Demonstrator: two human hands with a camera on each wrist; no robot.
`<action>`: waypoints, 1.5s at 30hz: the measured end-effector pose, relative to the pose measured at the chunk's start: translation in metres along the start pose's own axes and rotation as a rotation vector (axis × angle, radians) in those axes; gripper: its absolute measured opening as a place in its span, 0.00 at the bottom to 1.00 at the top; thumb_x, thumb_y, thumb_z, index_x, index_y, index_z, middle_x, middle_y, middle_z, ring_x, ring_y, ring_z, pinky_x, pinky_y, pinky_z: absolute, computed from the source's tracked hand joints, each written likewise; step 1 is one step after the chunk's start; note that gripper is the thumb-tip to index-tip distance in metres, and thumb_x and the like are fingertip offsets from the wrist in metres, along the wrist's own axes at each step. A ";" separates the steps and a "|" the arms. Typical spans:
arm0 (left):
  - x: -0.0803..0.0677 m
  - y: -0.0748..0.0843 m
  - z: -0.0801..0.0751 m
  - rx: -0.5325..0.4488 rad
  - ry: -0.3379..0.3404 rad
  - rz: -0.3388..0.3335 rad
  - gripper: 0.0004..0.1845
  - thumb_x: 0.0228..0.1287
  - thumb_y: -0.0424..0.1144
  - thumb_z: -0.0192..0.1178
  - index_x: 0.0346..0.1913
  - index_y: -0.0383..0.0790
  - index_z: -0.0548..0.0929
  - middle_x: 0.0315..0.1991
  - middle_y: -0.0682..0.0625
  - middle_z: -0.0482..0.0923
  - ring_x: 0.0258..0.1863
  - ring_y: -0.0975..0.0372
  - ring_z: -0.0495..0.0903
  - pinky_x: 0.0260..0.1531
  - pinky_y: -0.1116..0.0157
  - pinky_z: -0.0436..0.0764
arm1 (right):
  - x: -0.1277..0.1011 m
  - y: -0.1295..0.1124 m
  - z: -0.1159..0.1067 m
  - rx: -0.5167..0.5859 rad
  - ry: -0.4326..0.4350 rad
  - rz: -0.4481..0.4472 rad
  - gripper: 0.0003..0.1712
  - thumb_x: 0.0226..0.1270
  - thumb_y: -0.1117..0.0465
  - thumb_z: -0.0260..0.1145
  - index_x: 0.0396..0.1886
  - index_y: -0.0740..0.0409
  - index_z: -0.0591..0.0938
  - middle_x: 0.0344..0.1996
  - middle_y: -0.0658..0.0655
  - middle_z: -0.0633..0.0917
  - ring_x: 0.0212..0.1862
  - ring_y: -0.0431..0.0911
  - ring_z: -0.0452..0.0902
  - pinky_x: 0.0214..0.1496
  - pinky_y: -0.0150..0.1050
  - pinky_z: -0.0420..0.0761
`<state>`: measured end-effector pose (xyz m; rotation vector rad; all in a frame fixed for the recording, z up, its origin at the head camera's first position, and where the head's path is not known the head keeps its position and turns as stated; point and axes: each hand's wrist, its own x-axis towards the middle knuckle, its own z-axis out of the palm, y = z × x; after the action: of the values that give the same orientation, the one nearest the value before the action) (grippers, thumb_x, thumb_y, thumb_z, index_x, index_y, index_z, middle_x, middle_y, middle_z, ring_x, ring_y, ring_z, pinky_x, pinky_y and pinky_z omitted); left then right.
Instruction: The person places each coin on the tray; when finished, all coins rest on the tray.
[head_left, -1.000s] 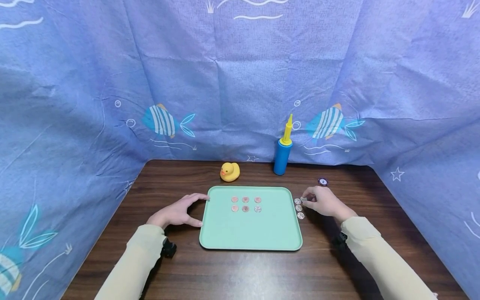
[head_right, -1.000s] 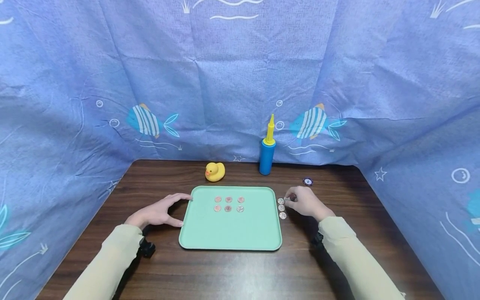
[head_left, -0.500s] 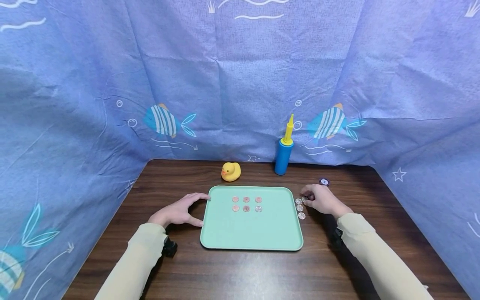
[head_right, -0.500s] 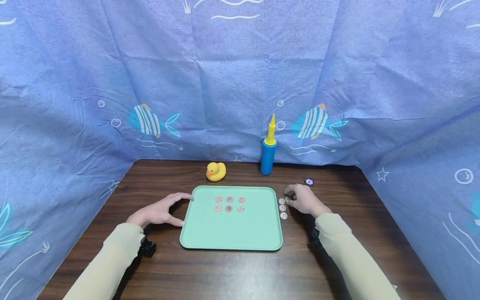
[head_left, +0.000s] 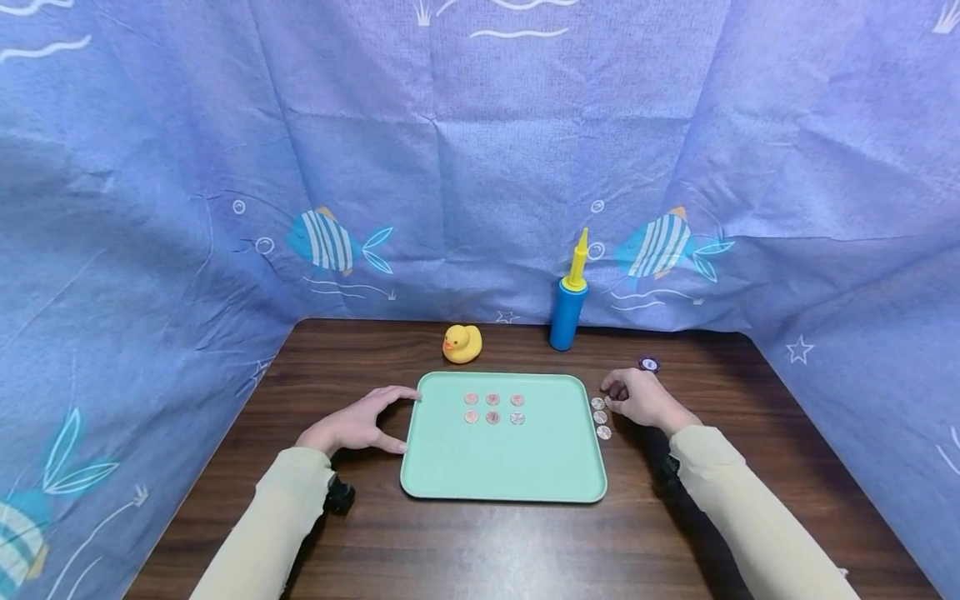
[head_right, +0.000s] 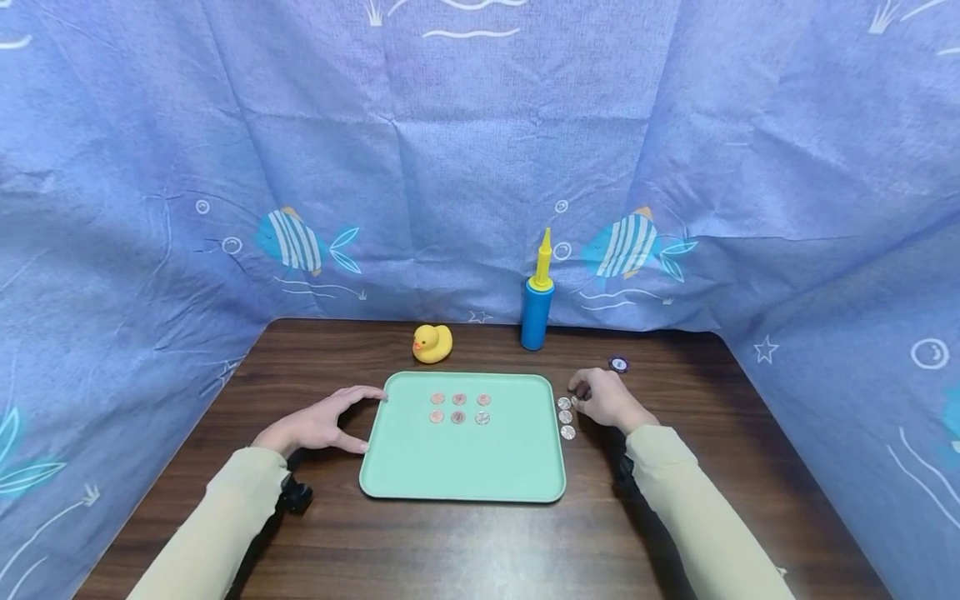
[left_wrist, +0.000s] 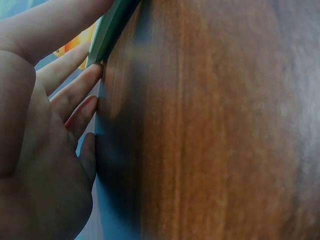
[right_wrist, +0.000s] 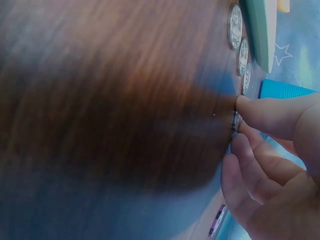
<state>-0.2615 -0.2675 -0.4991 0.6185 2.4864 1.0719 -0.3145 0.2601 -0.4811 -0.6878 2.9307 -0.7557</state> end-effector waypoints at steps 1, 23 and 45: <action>0.000 0.000 0.000 0.000 0.000 0.001 0.47 0.57 0.53 0.80 0.78 0.53 0.69 0.79 0.47 0.62 0.81 0.46 0.54 0.75 0.38 0.58 | 0.000 0.000 0.000 -0.005 -0.001 -0.001 0.12 0.56 0.75 0.74 0.41 0.64 0.87 0.30 0.53 0.86 0.34 0.46 0.81 0.40 0.43 0.81; -0.003 0.005 0.000 -0.030 0.003 -0.024 0.47 0.57 0.51 0.81 0.78 0.52 0.69 0.80 0.46 0.60 0.81 0.45 0.52 0.75 0.37 0.58 | 0.003 -0.003 -0.001 -0.038 -0.046 -0.060 0.10 0.55 0.76 0.72 0.34 0.59 0.85 0.28 0.51 0.85 0.34 0.45 0.81 0.40 0.44 0.81; -0.004 0.005 0.001 -0.009 0.000 -0.007 0.48 0.58 0.52 0.80 0.78 0.49 0.69 0.80 0.44 0.60 0.81 0.44 0.53 0.74 0.36 0.58 | -0.007 0.005 0.004 0.036 0.014 -0.027 0.06 0.61 0.73 0.74 0.36 0.62 0.87 0.30 0.52 0.86 0.34 0.42 0.80 0.39 0.40 0.80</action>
<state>-0.2563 -0.2657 -0.4954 0.6069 2.4808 1.0798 -0.3100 0.2648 -0.4876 -0.7239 2.9187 -0.8167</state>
